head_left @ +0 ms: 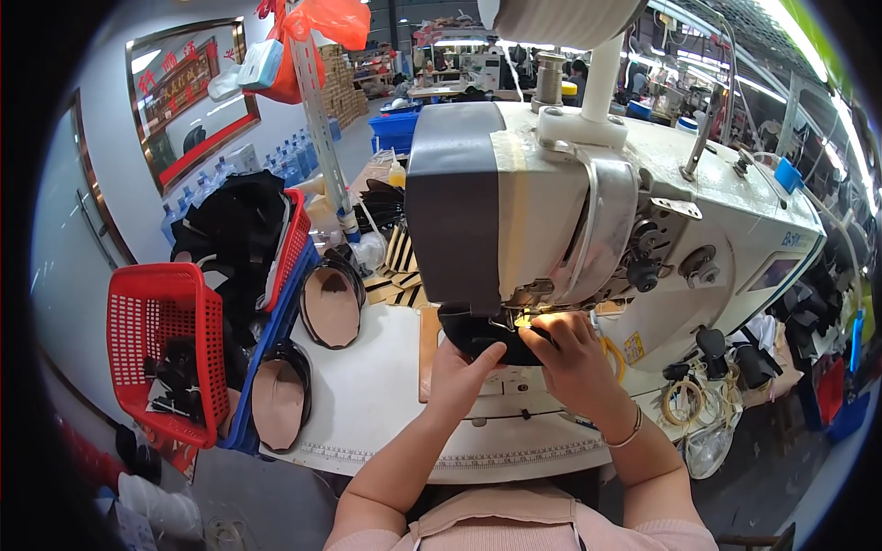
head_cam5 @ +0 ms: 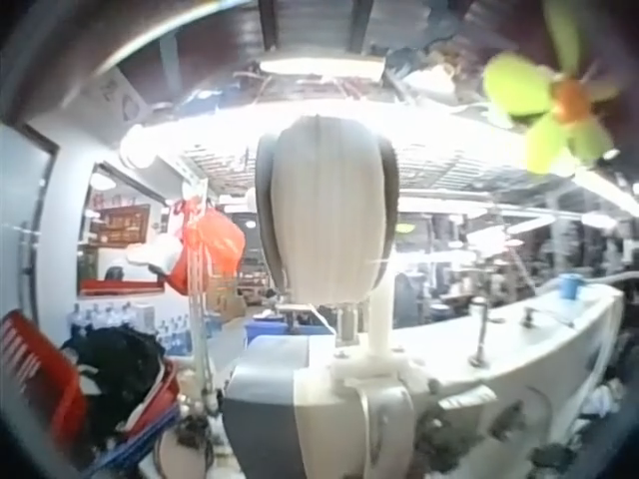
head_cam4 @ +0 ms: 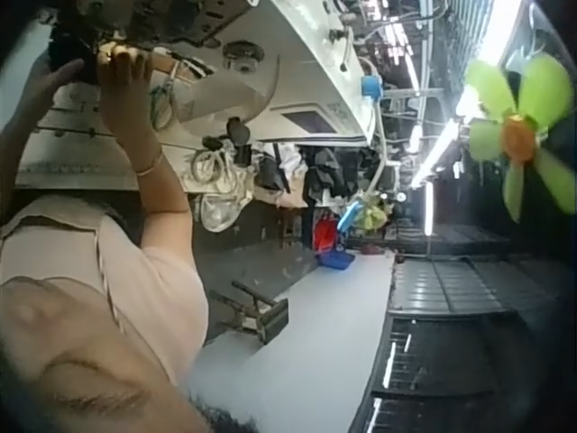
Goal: Stitching various components of a shoe together using an industrial sewing machine.
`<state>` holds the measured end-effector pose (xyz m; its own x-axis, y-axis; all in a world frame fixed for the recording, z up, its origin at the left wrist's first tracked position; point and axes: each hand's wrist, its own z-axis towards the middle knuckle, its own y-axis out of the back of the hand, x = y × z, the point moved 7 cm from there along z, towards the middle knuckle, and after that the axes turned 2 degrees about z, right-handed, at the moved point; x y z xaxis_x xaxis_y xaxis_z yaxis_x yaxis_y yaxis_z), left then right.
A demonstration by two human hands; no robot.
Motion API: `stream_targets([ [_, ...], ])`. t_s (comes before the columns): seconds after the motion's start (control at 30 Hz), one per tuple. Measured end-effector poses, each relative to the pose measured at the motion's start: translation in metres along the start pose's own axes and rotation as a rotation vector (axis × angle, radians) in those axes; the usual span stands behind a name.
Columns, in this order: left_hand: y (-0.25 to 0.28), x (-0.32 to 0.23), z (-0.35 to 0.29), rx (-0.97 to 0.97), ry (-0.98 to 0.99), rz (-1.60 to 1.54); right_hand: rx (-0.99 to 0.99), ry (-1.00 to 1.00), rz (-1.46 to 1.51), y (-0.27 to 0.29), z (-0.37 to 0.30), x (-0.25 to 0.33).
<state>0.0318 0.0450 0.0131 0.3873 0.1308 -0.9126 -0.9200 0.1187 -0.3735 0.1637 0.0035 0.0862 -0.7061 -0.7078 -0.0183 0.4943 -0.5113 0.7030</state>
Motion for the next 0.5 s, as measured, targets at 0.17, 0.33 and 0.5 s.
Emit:
stream_targets([
  [0.17, 0.003, 0.001, 0.009, 0.033, -0.011, 0.008, 0.011, -0.022, 0.022, 0.000, -0.001, 0.000],
  [0.33, 0.020, 0.011, 0.017, 0.167, 0.149, 0.003, 0.105, -0.059, 0.023, -0.007, -0.001, 0.010],
  [0.5, 0.067, -0.064, 0.041, 0.300, 0.041, 0.678, -0.011, -0.064, 0.040, -0.015, -0.084, 0.012],
])
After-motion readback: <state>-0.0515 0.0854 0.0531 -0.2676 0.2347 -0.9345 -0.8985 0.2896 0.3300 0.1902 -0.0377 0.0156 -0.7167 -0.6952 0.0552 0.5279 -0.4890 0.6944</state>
